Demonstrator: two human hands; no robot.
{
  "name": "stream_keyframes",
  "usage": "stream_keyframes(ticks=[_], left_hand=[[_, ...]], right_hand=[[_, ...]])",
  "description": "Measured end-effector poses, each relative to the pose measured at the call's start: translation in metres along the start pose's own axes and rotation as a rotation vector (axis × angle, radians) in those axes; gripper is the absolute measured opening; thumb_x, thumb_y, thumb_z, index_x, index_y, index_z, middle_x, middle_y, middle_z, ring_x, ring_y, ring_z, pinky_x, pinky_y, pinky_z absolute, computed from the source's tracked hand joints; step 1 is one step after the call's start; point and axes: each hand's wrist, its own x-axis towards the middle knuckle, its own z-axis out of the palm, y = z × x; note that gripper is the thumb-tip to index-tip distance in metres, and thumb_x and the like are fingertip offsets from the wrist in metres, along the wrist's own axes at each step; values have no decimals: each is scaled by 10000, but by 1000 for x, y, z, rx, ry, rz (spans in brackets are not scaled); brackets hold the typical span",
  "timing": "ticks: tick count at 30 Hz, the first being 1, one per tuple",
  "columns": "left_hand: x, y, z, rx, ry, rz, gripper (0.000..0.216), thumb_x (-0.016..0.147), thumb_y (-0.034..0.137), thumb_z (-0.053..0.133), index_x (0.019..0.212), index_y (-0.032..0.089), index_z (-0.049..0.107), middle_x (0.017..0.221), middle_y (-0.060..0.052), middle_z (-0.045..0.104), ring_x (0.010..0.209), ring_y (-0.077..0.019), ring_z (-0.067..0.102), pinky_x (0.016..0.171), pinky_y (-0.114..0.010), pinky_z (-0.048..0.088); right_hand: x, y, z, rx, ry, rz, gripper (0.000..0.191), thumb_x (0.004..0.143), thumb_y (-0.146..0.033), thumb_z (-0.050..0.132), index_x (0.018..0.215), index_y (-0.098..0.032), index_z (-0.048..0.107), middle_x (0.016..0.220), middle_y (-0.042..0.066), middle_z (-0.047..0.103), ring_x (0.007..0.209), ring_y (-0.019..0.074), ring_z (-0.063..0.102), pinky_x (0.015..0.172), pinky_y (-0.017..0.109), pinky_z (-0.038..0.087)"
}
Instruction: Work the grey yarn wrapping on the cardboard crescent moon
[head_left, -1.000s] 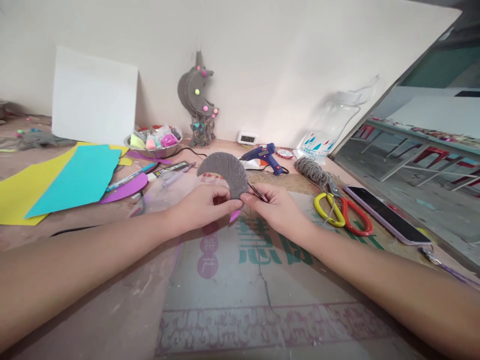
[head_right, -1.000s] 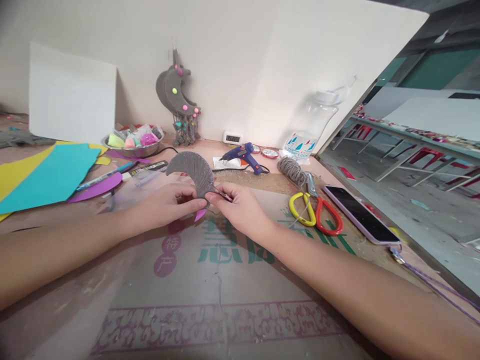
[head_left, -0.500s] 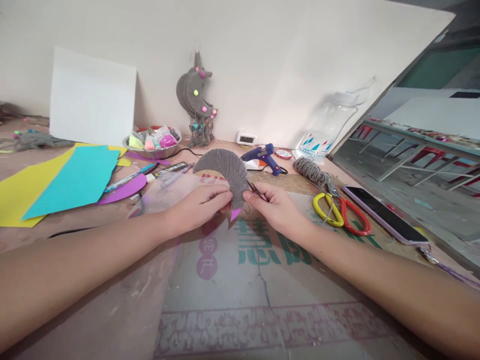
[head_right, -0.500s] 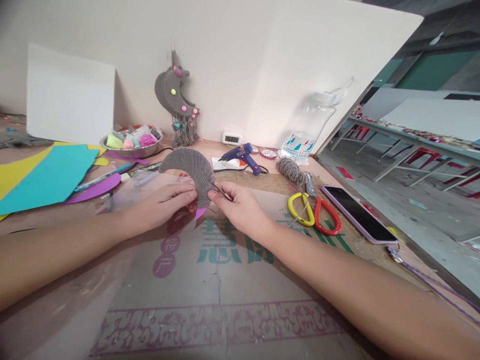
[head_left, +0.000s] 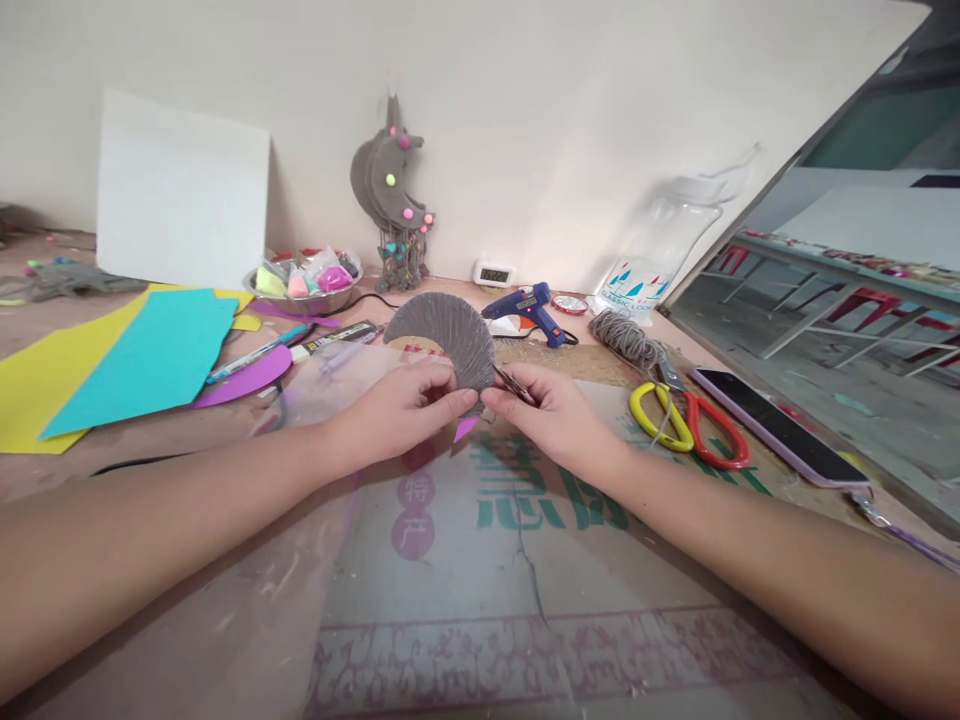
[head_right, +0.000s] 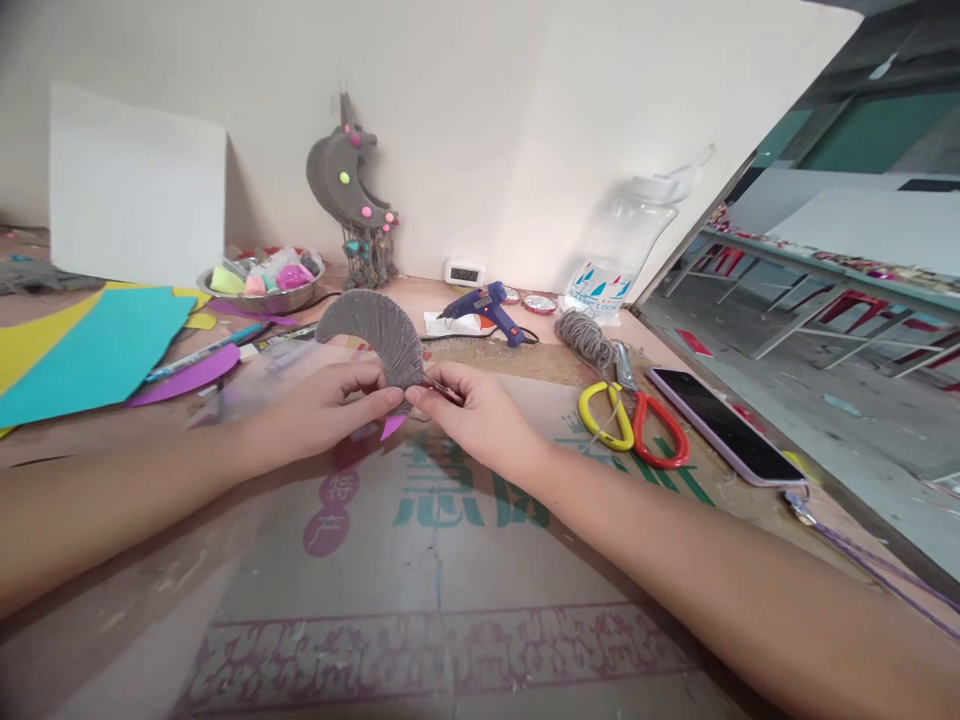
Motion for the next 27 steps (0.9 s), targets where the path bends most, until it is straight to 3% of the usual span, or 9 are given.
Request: stream_keyframes(ticks=[4, 9, 16, 21, 27], left_hand=[[-1, 0, 1, 35, -4, 26, 372, 890, 414, 451, 609, 172, 481, 611, 24, 479, 596, -114, 451, 569, -257, 348], [-2, 0, 1, 44, 7, 55, 364, 880, 420, 460, 605, 182, 449, 586, 30, 457, 589, -116, 439, 556, -252, 344], [-1, -1, 2, -30, -7, 32, 359, 888, 441, 427, 638, 187, 466, 640, 13, 491, 660, -135, 479, 587, -255, 369], [-1, -1, 2, -48, 16, 41, 337, 894, 378, 432, 618, 185, 413, 614, 33, 447, 605, -110, 443, 573, -247, 349], [-2, 2, 1, -24, 13, 33, 332, 886, 358, 438, 604, 185, 407, 610, 29, 450, 614, -113, 440, 577, -247, 345]], right_hand=[[1, 2, 1, -1, -32, -13, 185, 848, -342, 531, 756, -182, 538, 673, -30, 458, 641, 107, 424, 598, 235, 347], [0, 1, 1, 71, -116, -46, 142, 870, -303, 492, 849, -187, 570, 806, -3, 557, 735, 125, 496, 674, 246, 396], [0, 0, 0, -11, -94, -46, 154, 878, -303, 482, 879, -186, 582, 733, -18, 507, 670, 115, 458, 638, 239, 394], [2, -1, 2, 69, -121, -60, 113, 844, -291, 528, 874, -192, 573, 814, 0, 566, 778, 134, 523, 720, 260, 426], [0, -3, -1, 80, 71, 0, 231, 827, -409, 547, 747, -192, 541, 645, -27, 438, 604, 105, 397, 558, 239, 332]])
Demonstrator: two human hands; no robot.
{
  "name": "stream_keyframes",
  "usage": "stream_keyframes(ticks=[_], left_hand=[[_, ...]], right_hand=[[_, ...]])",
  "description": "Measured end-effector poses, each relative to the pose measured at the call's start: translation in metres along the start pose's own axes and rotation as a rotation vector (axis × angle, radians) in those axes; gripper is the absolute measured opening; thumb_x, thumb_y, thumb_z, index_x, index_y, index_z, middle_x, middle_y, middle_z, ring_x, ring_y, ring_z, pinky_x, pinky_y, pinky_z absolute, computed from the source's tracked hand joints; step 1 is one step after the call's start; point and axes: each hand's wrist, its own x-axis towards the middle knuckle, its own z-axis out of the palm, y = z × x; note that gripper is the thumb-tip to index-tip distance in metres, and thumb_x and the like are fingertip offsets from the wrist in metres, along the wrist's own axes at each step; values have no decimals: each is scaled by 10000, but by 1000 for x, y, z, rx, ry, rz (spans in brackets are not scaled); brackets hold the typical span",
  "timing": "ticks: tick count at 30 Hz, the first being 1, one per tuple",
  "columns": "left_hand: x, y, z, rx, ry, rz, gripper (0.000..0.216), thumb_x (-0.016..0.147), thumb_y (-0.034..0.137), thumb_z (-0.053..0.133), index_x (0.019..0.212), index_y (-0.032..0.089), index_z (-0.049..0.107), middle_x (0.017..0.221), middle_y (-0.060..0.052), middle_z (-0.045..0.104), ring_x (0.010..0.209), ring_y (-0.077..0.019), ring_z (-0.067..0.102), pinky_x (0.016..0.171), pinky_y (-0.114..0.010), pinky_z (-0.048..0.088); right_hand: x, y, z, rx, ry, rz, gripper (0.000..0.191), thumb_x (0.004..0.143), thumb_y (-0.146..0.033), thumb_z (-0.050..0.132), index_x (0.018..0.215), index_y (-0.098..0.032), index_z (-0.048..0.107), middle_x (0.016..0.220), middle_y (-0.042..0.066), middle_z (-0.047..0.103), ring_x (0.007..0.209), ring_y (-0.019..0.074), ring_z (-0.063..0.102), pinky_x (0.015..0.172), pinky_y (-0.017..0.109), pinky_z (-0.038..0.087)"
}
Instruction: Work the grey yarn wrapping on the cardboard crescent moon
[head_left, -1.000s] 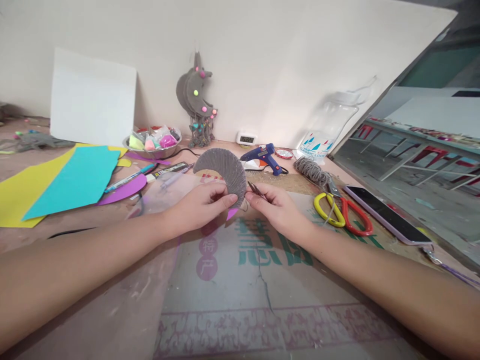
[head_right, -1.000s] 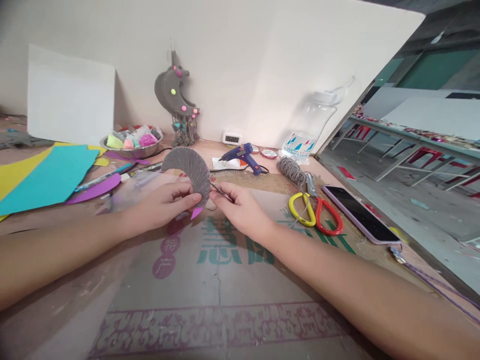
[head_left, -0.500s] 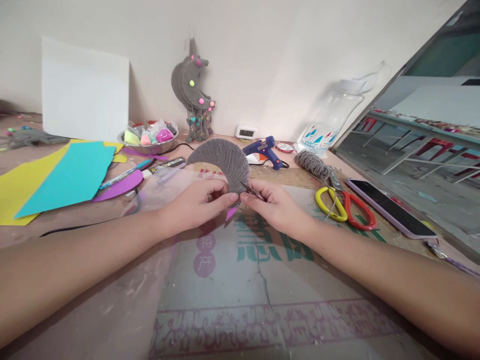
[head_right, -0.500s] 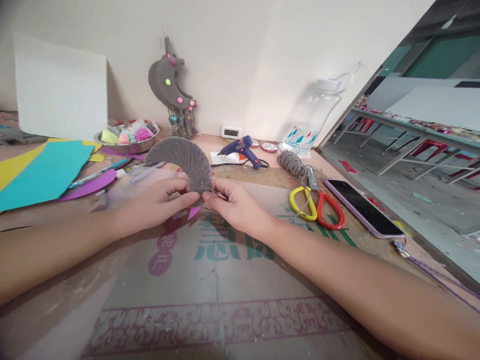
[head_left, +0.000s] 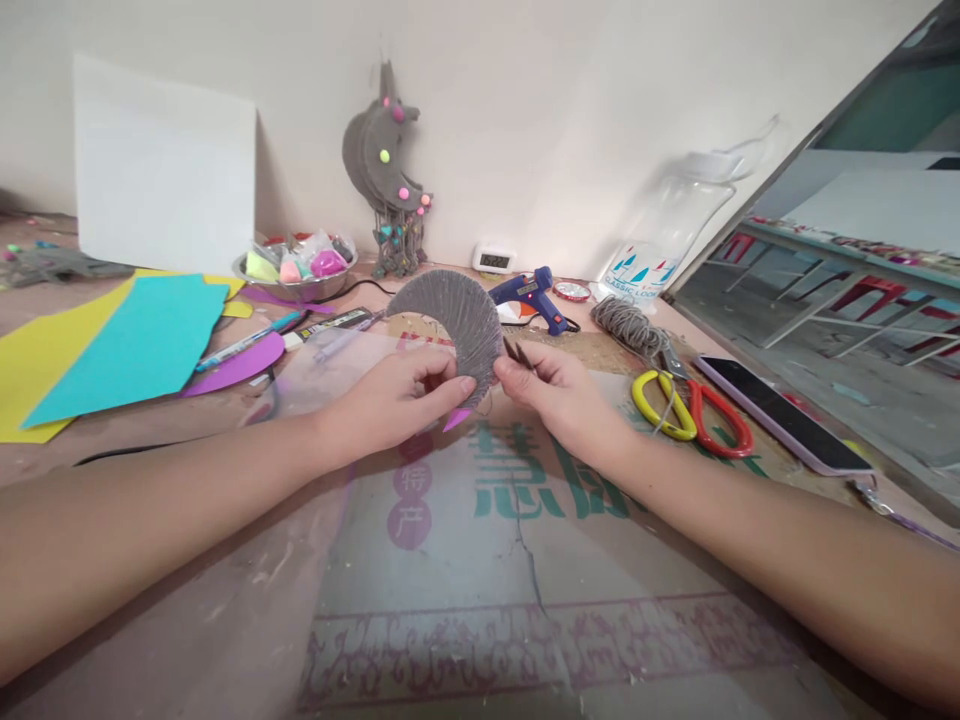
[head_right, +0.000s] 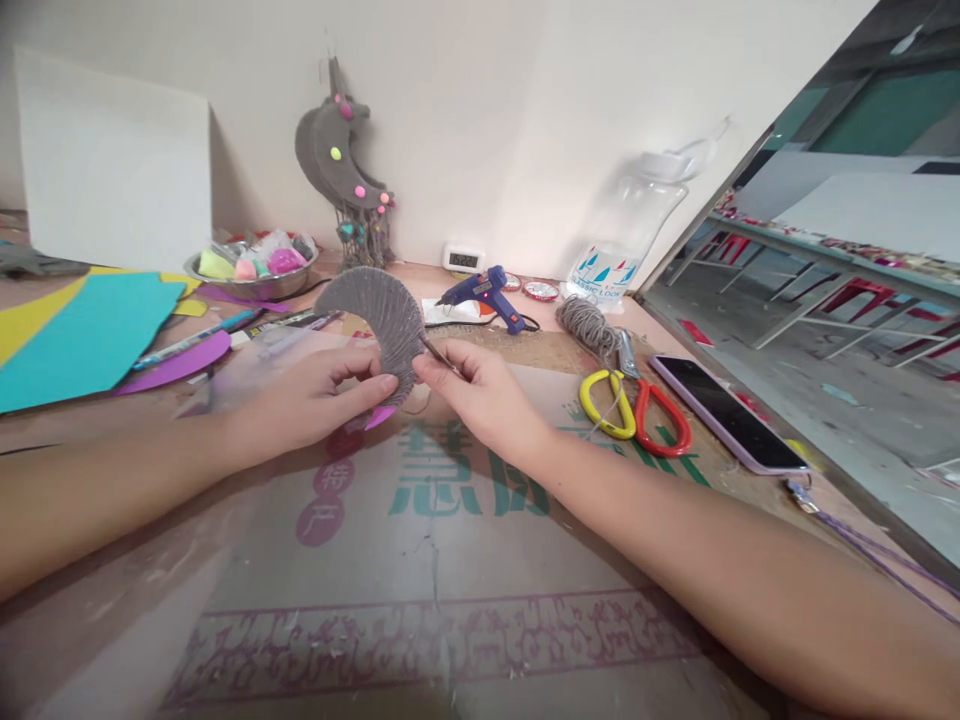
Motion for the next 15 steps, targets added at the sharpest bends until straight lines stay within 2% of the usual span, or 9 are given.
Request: stream_keyframes(ticks=[3, 7, 12, 15], left_hand=[[0, 0, 0, 16, -11, -5, 341, 887, 359, 432, 597, 185, 395, 586, 39, 406, 581, -106, 410, 559, -252, 323], [2, -2, 1, -1, -23, 10, 350, 903, 353, 407, 599, 185, 371, 585, 48, 355, 565, -99, 379, 553, -258, 304], [1, -2, 1, 16, -68, 23, 337, 903, 339, 418, 606, 184, 388, 585, 47, 369, 573, -102, 385, 560, -260, 308], [1, -4, 1, 30, -63, 44, 338, 900, 377, 432, 624, 187, 391, 605, 43, 388, 595, -110, 400, 567, -262, 314]], right_hand=[[0, -1, -1, 11, 11, 11, 268, 829, -429, 542, 721, -184, 550, 600, -40, 377, 581, 100, 360, 539, 241, 300], [1, -2, 0, 30, 16, 18, 215, 824, -398, 552, 771, -190, 544, 615, -48, 359, 588, 99, 357, 541, 239, 295], [2, -5, 1, 21, -13, 16, 157, 838, -337, 535, 792, -188, 549, 666, -36, 416, 656, 109, 429, 595, 243, 340], [2, -5, 2, -15, 24, 15, 150, 842, -332, 540, 810, -187, 556, 703, -25, 469, 692, 117, 453, 645, 253, 368]])
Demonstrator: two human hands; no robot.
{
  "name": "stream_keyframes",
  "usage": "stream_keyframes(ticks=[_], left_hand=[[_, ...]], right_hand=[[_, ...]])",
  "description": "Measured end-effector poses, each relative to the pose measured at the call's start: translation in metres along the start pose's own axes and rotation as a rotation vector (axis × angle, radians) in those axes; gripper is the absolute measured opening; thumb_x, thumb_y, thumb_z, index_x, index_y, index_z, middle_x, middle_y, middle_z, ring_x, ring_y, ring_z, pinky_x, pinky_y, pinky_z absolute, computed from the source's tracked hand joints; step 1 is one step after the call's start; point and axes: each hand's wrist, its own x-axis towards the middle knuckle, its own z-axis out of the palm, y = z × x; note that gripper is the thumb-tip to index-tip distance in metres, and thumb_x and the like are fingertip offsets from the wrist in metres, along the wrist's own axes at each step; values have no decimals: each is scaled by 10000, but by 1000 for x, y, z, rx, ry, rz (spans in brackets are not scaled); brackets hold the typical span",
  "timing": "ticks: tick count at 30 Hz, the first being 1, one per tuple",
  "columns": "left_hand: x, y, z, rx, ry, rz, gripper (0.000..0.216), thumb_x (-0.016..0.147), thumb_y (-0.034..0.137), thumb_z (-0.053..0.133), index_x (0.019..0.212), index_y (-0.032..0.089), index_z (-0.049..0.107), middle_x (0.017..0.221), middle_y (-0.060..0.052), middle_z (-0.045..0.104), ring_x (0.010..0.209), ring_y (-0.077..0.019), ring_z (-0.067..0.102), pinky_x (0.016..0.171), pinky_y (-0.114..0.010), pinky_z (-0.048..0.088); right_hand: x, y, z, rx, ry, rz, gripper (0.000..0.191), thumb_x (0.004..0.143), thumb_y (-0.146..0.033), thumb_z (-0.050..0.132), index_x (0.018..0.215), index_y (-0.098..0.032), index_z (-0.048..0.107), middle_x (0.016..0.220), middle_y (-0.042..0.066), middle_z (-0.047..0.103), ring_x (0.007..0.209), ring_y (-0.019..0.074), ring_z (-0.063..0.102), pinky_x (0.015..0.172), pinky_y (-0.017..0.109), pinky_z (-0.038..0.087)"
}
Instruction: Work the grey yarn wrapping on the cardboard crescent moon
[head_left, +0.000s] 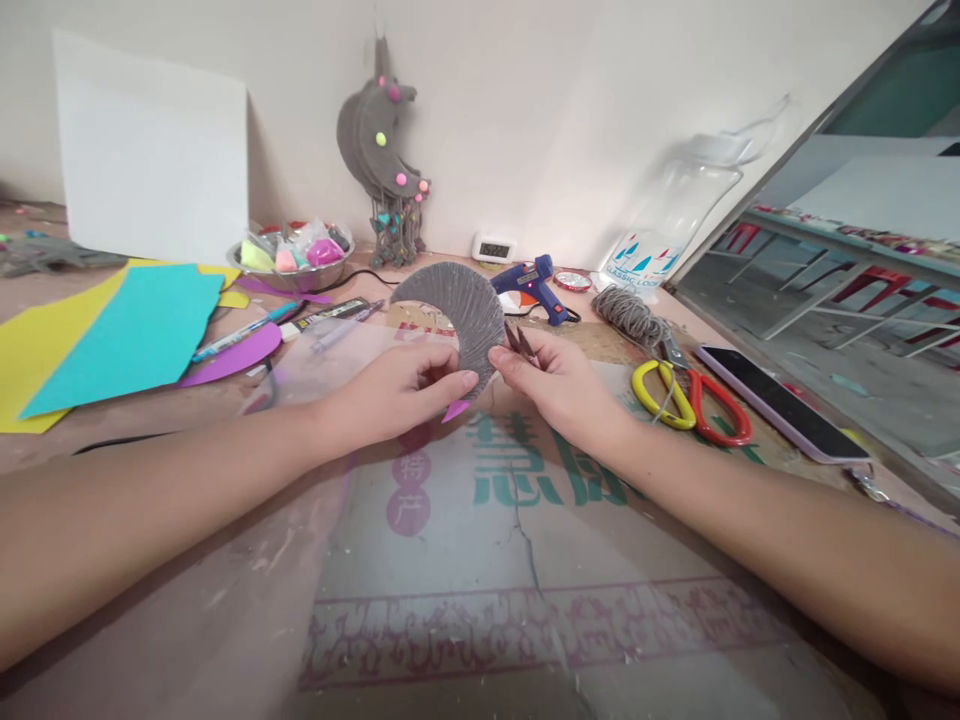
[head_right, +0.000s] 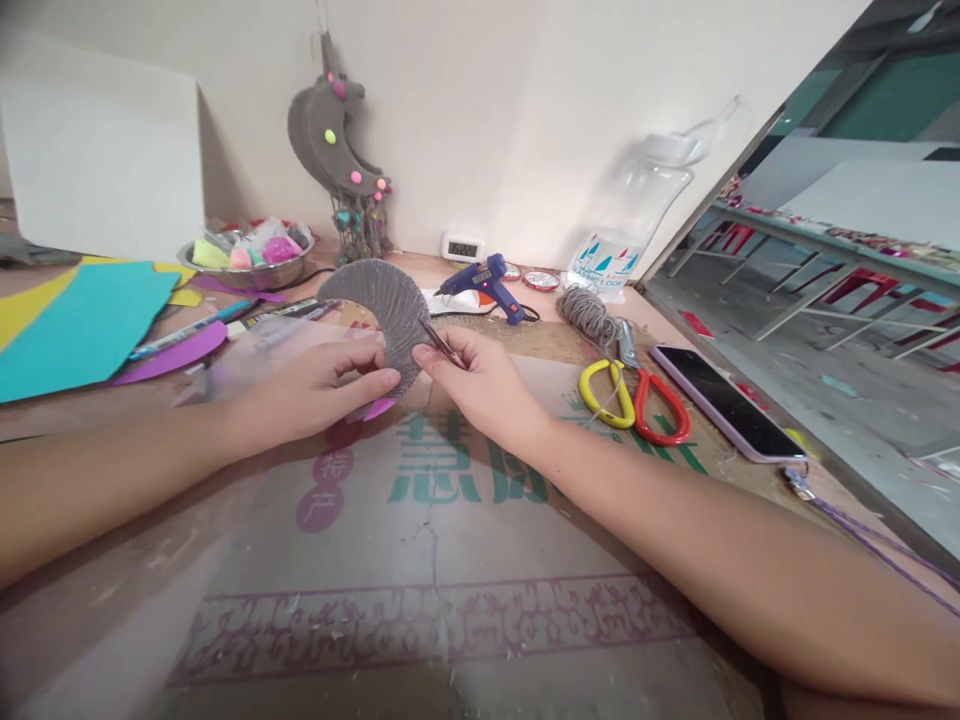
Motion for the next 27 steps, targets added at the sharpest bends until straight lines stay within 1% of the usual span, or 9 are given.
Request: stream_keyframes(ticks=[3, 5, 9, 11, 13, 15, 18, 24, 27], left_hand=[[0, -3, 1, -4, -12, 9, 309, 858, 448, 503, 705, 182, 464, 669, 33, 462, 648, -123, 446, 591, -266, 341], [0, -3, 1, 5, -13, 14, 283, 848, 440, 522, 749, 177, 496, 701, 28, 481, 674, -129, 456, 609, -269, 351], [-1, 2, 0, -1, 5, 11, 188, 869, 317, 493, 745, 175, 490, 688, 39, 442, 665, -115, 429, 615, -259, 341], [-2, 5, 0, -13, 15, 0, 202, 866, 294, 495, 705, 178, 454, 661, 46, 409, 633, -106, 404, 591, -251, 323], [-2, 6, 0, -15, 29, 1, 243, 862, 296, 504, 668, 180, 415, 636, 51, 382, 609, -101, 379, 569, -248, 301], [-3, 5, 1, -16, 41, 16, 278, 858, 306, 514, 644, 182, 388, 620, 54, 366, 599, -100, 364, 559, -247, 287], [-3, 3, 1, -18, 51, 22, 312, 852, 316, 525, 621, 180, 366, 609, 54, 355, 600, -100, 360, 560, -246, 280], [-2, 4, 0, -13, 63, 8, 342, 843, 323, 539, 604, 181, 340, 593, 59, 316, 582, -94, 335, 551, -240, 272], [-2, 5, 0, -21, 60, 6, 338, 840, 335, 544, 609, 179, 353, 596, 59, 330, 581, -92, 343, 557, -237, 285]], right_hand=[[0, 2, 0, 12, 15, -20, 141, 842, -317, 554, 798, -183, 551, 748, -16, 506, 707, 114, 451, 682, 257, 377], [0, 2, 1, 41, 12, -32, 158, 844, -312, 555, 753, -185, 532, 710, -25, 480, 660, 102, 423, 646, 250, 361], [-2, 4, 1, 137, -24, 0, 260, 841, -341, 569, 661, -196, 452, 565, -66, 326, 515, 74, 280, 499, 238, 245], [-1, 5, 0, 223, -71, 49, 291, 835, -368, 588, 661, -199, 428, 532, -81, 294, 478, 64, 233, 461, 236, 189], [0, 8, -1, 319, -124, 105, 316, 828, -385, 606, 663, -200, 409, 509, -91, 298, 452, 55, 219, 440, 232, 161], [2, 10, -3, 394, -167, 145, 340, 821, -387, 621, 654, -200, 390, 487, -98, 313, 429, 46, 217, 426, 225, 150], [4, 12, -5, 448, -214, 177, 379, 820, -380, 628, 615, -196, 367, 458, -97, 329, 411, 38, 215, 417, 219, 152], [4, 13, -6, 466, -243, 200, 415, 828, -374, 622, 562, -185, 367, 446, -91, 322, 412, 32, 212, 418, 217, 160], [4, 13, -6, 449, -245, 187, 422, 849, -373, 596, 553, -187, 360, 442, -88, 325, 408, 35, 217, 420, 223, 165]])
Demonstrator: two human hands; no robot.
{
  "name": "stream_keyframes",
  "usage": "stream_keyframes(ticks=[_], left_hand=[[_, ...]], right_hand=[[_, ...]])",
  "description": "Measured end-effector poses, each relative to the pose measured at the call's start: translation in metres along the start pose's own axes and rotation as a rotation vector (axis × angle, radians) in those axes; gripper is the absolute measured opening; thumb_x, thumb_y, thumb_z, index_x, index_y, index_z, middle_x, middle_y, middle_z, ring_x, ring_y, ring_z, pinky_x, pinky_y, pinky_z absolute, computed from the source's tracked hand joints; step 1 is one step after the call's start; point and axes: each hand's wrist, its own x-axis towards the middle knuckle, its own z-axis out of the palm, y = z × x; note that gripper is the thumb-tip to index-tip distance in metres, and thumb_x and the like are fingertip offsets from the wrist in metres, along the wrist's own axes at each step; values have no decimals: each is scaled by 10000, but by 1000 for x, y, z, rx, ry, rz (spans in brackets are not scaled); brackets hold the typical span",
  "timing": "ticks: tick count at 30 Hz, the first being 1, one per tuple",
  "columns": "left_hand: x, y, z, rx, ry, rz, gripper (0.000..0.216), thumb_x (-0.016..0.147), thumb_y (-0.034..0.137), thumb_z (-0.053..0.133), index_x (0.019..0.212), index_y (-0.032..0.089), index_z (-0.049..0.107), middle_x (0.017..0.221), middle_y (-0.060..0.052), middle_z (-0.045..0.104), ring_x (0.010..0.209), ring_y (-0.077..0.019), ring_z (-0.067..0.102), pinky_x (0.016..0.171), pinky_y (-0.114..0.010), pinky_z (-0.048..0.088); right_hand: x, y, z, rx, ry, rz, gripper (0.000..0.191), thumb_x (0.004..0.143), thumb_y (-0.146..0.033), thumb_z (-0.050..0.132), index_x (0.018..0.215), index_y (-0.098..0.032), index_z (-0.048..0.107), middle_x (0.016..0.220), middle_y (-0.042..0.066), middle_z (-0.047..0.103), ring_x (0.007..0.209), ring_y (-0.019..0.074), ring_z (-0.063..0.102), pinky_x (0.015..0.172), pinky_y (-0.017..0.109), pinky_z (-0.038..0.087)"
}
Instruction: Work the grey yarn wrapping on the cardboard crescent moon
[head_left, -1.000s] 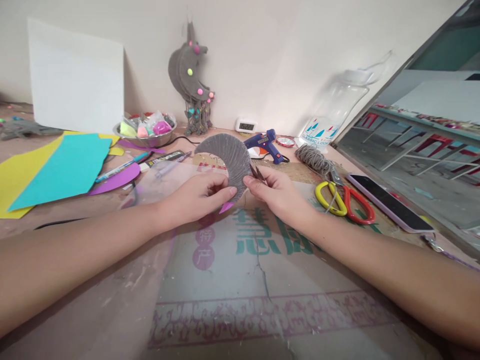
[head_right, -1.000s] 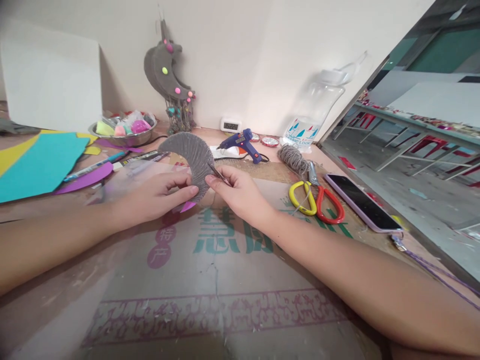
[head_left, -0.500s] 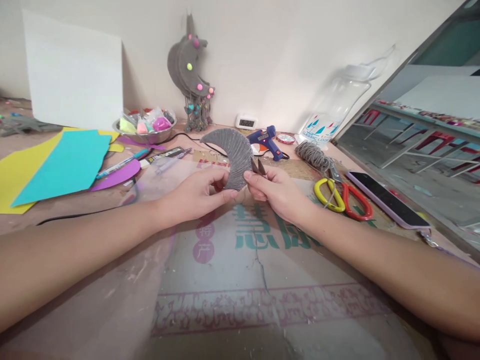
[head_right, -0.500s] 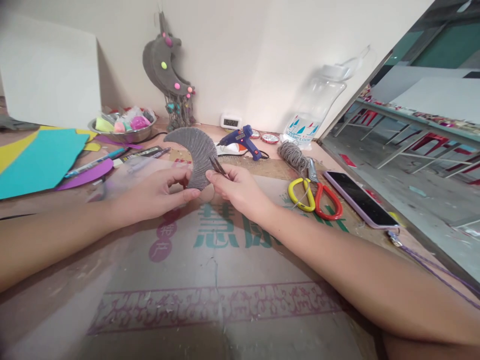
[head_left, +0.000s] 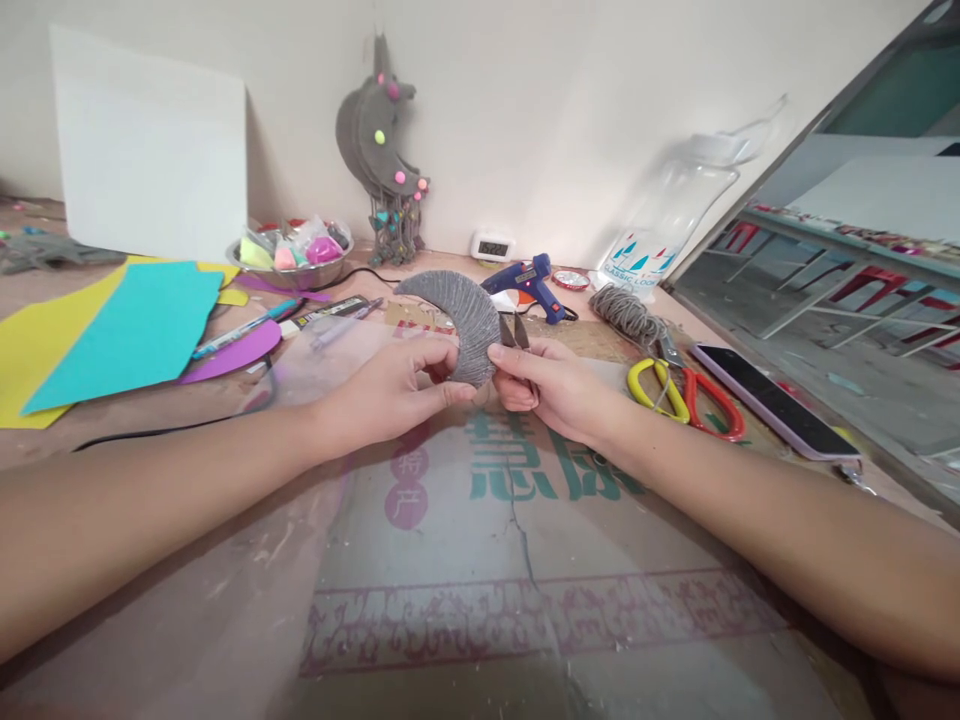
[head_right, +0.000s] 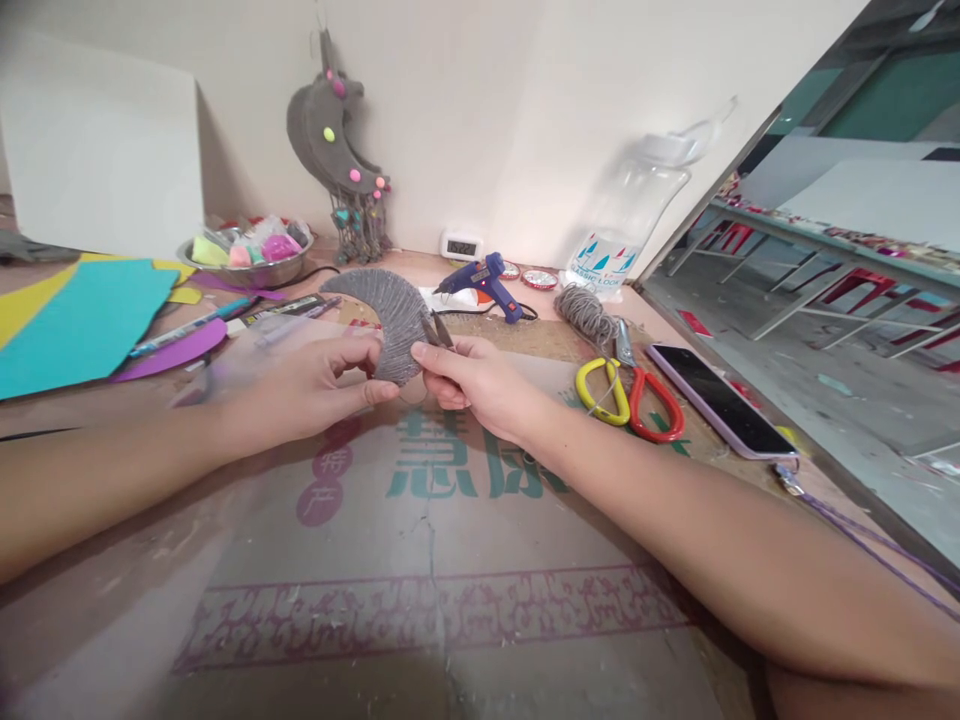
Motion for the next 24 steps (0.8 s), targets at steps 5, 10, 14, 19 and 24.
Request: stream_keyframes(ticks=[5, 10, 14, 19, 24], left_hand=[[0, -1, -1, -139, -76, -29, 318, 899, 405, 442, 676, 179, 428, 624, 47, 405, 581, -95, 393, 552, -239, 319], [1, -5, 0, -150, -43, -56, 361, 914, 387, 417, 621, 182, 365, 617, 46, 343, 580, -96, 353, 543, -252, 287], [1, -5, 1, -192, -15, -110, 360, 918, 395, 412, 632, 187, 345, 627, 45, 329, 594, -101, 344, 554, -261, 279], [3, -6, 2, -212, -49, -152, 356, 933, 406, 376, 658, 182, 401, 641, 39, 377, 628, -110, 388, 595, -268, 307], [5, -6, 2, -129, -20, -149, 384, 931, 386, 393, 609, 178, 367, 599, 46, 355, 595, -99, 379, 582, -257, 302]], right_hand=[[-1, 2, 4, -96, 99, -103, 352, 860, -378, 585, 640, -194, 380, 489, -97, 314, 434, 45, 229, 430, 220, 163], [-2, 0, 8, -308, 117, -146, 350, 878, -433, 538, 669, -197, 386, 527, -89, 305, 455, 55, 252, 444, 217, 199], [-8, -17, 4, -620, 159, -320, 295, 915, -430, 463, 788, -172, 524, 701, -12, 513, 649, 103, 486, 597, 230, 382], [-22, -30, -10, -1173, 117, -439, 308, 931, -347, 452, 1152, -176, 582, 1045, 80, 659, 946, 199, 600, 806, 321, 451], [-27, -10, -24, -1330, 152, -581, 273, 933, -296, 484, 1153, -179, 595, 854, 49, 649, 766, 159, 588, 698, 274, 449]])
